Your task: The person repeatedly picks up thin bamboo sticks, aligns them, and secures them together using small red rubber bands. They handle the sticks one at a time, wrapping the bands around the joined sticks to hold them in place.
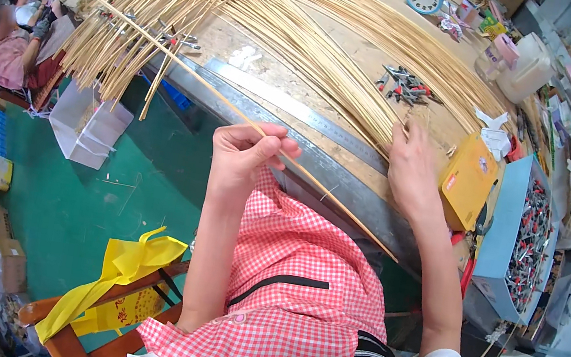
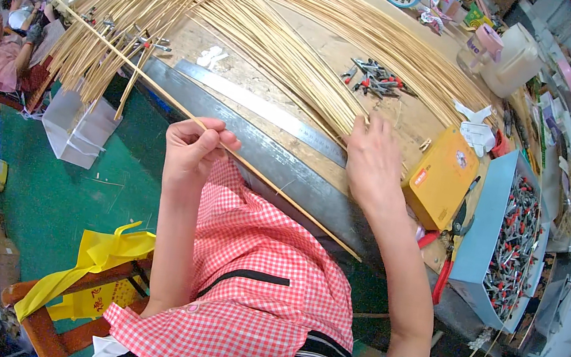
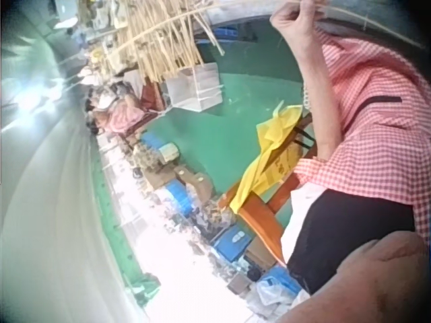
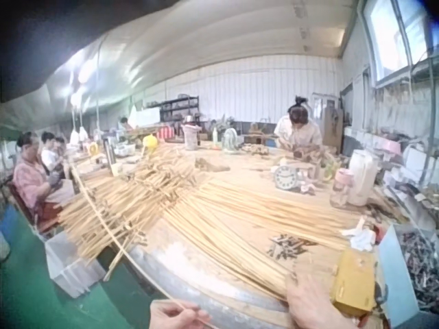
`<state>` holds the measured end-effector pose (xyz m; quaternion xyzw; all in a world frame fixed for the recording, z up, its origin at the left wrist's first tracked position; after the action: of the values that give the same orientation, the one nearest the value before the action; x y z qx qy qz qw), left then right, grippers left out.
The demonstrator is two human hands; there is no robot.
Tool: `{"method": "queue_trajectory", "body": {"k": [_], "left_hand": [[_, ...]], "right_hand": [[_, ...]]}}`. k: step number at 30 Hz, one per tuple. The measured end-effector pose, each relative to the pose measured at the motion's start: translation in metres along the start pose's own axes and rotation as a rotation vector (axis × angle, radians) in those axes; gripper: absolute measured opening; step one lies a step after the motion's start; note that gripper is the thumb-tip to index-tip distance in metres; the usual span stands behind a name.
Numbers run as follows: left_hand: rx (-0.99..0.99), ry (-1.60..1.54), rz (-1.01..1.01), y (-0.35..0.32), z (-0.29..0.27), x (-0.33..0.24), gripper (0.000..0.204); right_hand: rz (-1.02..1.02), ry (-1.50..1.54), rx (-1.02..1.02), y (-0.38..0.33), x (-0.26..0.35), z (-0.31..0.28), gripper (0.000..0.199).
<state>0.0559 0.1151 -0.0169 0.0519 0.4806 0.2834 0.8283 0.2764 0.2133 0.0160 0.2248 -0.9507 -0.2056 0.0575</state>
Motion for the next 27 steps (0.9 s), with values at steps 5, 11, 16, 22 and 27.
{"method": "queue_trajectory", "body": {"k": [5,11,16,22,27], "left_hand": [[-0.003,0.035,0.025,-0.001,-0.001,-0.003,0.013],[-0.029,0.018,-0.003,-0.001,0.000,0.001,0.013],[-0.002,0.015,-0.038,-0.003,0.005,0.010,0.013],[0.005,0.035,-0.068,-0.005,0.011,0.014,0.012],[-0.012,0.003,-0.040,-0.006,0.011,0.013,0.013]], "right_hand": [[0.230,0.065,0.233,-0.022,-0.012,-0.034,0.027],[0.322,0.390,0.175,-0.071,-0.056,-0.096,0.022],[0.406,0.419,0.078,-0.095,-0.092,-0.103,0.020],[0.586,0.561,-0.031,-0.109,-0.100,-0.112,0.022],[0.168,0.618,0.050,-0.102,-0.010,-0.092,0.027]]}}
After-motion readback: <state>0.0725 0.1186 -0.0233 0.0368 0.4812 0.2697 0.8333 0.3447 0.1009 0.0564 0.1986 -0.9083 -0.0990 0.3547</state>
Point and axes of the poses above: each hand's wrist, its own y-axis towards the middle knuckle, its own z-axis out of the palm, x = y × z, the point moved 8 cm from there along y, towards the middle knuckle, and after that the axes turned 12 degrees about z, right-handed, at the moved point
